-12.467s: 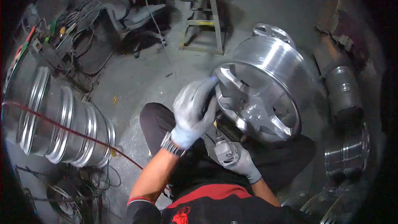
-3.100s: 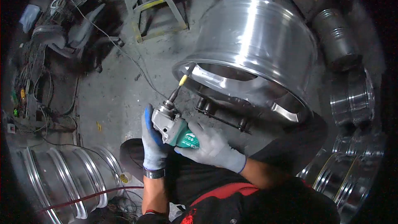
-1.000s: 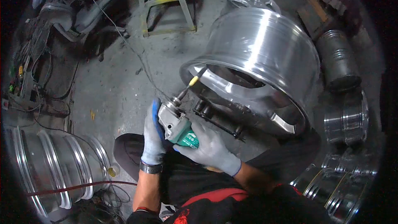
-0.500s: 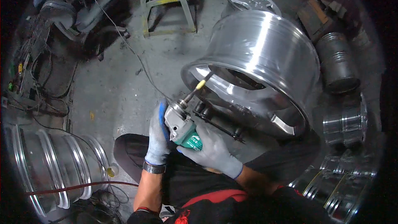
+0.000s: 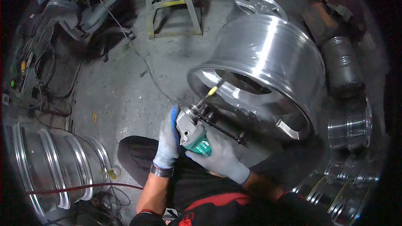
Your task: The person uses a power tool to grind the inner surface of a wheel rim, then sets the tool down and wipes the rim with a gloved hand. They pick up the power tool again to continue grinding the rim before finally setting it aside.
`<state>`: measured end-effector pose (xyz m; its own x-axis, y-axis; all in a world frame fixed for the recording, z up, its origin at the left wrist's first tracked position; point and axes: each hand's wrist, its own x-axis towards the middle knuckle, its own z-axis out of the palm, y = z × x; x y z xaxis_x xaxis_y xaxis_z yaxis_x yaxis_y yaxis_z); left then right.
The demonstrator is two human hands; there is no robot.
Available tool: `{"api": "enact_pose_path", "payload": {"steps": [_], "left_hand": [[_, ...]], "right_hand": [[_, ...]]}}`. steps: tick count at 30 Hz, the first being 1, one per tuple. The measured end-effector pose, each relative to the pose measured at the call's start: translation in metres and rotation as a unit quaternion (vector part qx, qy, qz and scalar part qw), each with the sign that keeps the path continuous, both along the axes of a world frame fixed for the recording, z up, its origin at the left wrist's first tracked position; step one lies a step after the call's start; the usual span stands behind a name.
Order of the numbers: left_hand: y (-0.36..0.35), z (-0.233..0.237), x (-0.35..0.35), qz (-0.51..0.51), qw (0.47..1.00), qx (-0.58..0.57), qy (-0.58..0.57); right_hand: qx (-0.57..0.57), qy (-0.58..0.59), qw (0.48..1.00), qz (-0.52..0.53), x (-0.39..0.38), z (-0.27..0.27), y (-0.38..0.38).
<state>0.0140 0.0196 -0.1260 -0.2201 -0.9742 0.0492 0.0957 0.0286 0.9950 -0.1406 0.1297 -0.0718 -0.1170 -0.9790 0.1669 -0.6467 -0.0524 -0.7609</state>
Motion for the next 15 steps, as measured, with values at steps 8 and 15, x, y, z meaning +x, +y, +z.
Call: {"api": "enact_pose_path", "payload": {"steps": [8, 15], "left_hand": [[-0.013, 0.014, 0.019, -0.022, 0.948, 0.230, 0.221], [-0.004, -0.040, 0.010, -0.026, 0.949, 0.254, 0.188]], "right_hand": [[-0.088, 0.020, 0.996, 0.028, -0.002, -0.012, -0.019], [-0.017, 0.026, 1.000, -0.002, -0.003, -0.011, 0.005]]}}
